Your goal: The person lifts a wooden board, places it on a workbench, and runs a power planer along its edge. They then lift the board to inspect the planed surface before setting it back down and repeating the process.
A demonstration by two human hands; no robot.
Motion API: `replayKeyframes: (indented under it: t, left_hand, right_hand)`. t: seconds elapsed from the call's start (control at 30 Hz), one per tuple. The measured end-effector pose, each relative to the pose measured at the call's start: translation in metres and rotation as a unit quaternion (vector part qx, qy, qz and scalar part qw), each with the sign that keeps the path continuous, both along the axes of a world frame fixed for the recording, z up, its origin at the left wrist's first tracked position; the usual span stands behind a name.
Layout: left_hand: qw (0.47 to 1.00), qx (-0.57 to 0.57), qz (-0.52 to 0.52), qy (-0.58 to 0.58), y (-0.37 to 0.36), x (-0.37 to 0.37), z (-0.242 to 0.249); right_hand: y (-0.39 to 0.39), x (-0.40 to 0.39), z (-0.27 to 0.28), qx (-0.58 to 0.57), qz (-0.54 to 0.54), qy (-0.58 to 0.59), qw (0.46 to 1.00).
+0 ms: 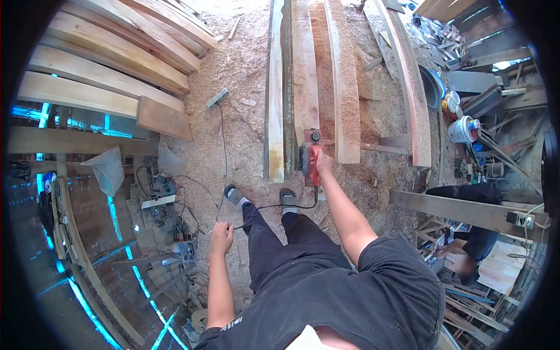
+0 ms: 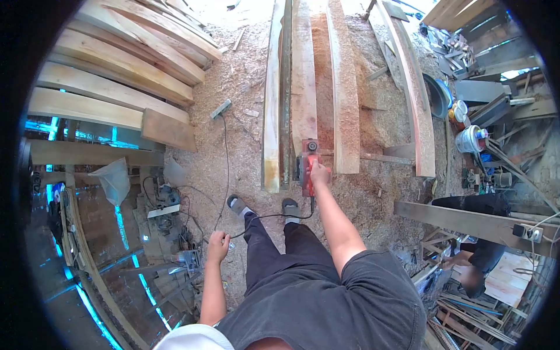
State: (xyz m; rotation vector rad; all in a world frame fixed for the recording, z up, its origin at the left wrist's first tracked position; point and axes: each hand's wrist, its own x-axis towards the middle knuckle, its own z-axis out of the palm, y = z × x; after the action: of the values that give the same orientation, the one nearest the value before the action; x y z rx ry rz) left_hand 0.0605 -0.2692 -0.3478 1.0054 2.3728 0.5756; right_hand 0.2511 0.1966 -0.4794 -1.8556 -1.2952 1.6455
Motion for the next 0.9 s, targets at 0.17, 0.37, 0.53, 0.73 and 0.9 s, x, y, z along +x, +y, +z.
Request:
replayKeyframes:
  t: [0.17, 0.37, 0.53, 0.73, 0.9]
  left_hand:
    - [0.999, 0.048, -0.009, 0.024, 0.003, -0.011, -0.018]
    - [0.995, 0.066, -0.047, 0.058, 0.005, -0.049, -0.061]
    - [0.996, -0.027, -0.077, 0.026, 0.023, -0.083, -0.08]
    - [0.974, -0.172, -0.146, 0.007, 0.063, -0.117, -0.086]
    - [0.988, -0.049, -0.096, -0.11, 0.131, -0.112, -0.087]
  right_hand:
    - [0.005, -0.001, 0.015, -0.01, 0.062, -0.089, 0.994]
    - [-0.028, -0.015, 0.07, 0.338, 0.101, -0.199, 0.914]
    - [-0.065, -0.034, 0.101, 0.387, 0.151, -0.1, 0.904]
    - [-0.096, -0.051, 0.069, 0.235, 0.195, -0.08, 0.949]
    - [-0.108, -0.055, 0.042, 0.197, 0.215, 0.029, 0.956]
